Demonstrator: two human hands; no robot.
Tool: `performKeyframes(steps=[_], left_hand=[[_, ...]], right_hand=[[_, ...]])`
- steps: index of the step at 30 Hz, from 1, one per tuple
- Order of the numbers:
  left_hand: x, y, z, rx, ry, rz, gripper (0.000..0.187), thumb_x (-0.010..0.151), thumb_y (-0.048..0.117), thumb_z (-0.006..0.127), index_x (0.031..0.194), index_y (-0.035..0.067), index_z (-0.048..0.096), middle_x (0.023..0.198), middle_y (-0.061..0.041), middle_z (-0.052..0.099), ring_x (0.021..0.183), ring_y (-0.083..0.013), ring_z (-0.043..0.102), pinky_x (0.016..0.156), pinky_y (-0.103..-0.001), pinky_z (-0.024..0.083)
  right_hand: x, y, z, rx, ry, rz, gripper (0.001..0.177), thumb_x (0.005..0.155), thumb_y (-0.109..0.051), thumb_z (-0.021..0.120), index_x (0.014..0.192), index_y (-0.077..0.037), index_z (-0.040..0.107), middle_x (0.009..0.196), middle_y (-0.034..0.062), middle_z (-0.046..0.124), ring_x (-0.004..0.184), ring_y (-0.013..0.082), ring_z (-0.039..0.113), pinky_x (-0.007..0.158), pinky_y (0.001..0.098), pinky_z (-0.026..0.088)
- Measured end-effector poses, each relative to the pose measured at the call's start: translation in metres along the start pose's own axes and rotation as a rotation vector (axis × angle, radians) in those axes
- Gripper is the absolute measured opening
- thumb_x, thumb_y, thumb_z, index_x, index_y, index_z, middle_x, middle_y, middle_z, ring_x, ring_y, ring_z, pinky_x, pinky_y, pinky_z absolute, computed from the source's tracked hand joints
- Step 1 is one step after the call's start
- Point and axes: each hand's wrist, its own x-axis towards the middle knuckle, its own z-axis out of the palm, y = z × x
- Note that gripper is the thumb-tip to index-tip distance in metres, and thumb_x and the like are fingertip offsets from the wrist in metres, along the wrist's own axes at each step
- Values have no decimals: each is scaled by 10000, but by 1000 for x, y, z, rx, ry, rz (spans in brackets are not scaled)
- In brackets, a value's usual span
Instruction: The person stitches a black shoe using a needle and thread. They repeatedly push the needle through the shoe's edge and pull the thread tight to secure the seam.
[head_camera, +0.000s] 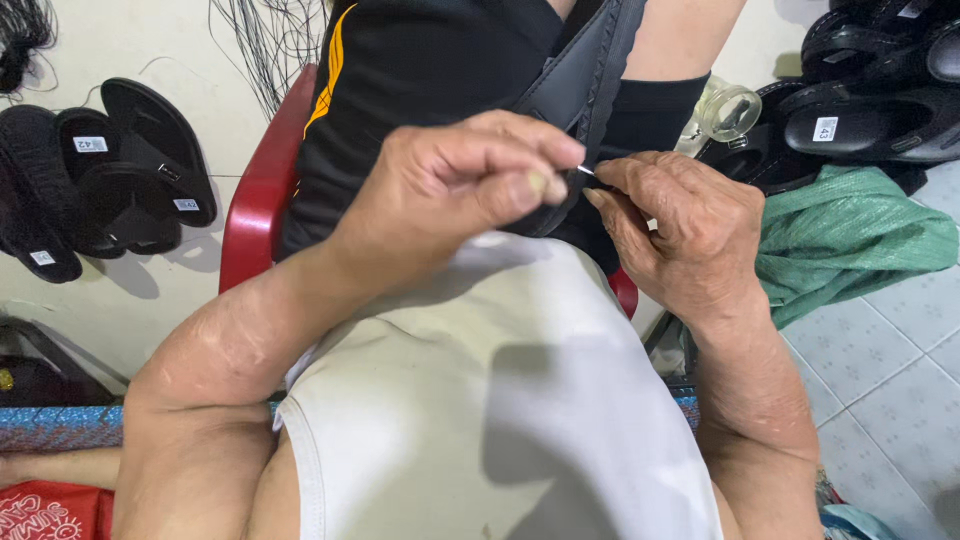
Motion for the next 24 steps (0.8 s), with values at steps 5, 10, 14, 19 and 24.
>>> performKeyframes(steps=[5, 10, 14, 19, 24], left_hand=[[9, -33, 9, -101, 181, -56, 154, 978, 79, 658, 1117, 28, 702, 1058, -124, 740, 906, -149, 717, 844, -255, 646], [7, -38, 21, 439, 287, 54, 77, 924, 40, 659, 1000, 47, 670, 784, -34, 648, 636, -85, 590, 627, -220, 511], [12, -38, 17, 720, 183, 26, 164, 950, 107, 601, 1068, 74, 492, 750, -19, 625, 636, -220, 664, 671, -365, 496], [18, -36, 11, 671, 112, -12, 232, 906, 44, 630, 1044, 96, 450, 677, 23, 560, 547, -153, 556, 631, -324, 461], [23, -31, 5, 660, -30, -97, 286, 870, 33, 612, 1070, 87, 415, 660, 16, 623, 560, -193, 565, 642, -344, 456]], right_hand=[[-4, 8, 3, 51, 1, 23, 85, 1001, -6, 770, 1003, 56, 712, 953, 176, 743, 833, 308, 723, 761, 381, 551], [-4, 14, 5, 104, 29, 8, 97, 1000, -6, 769, 999, 71, 709, 936, 189, 738, 822, 322, 721, 762, 391, 562], [-4, 16, 7, 108, 42, -6, 89, 1009, -8, 745, 1000, 73, 709, 934, 193, 735, 814, 319, 715, 748, 390, 557], [-6, 13, 12, 53, 75, 4, 113, 1017, -41, 721, 997, 71, 714, 945, 188, 745, 815, 313, 722, 744, 377, 566], [-7, 11, 17, 32, 101, 17, 119, 1023, -51, 700, 992, 64, 706, 929, 170, 737, 804, 310, 712, 741, 386, 560]])
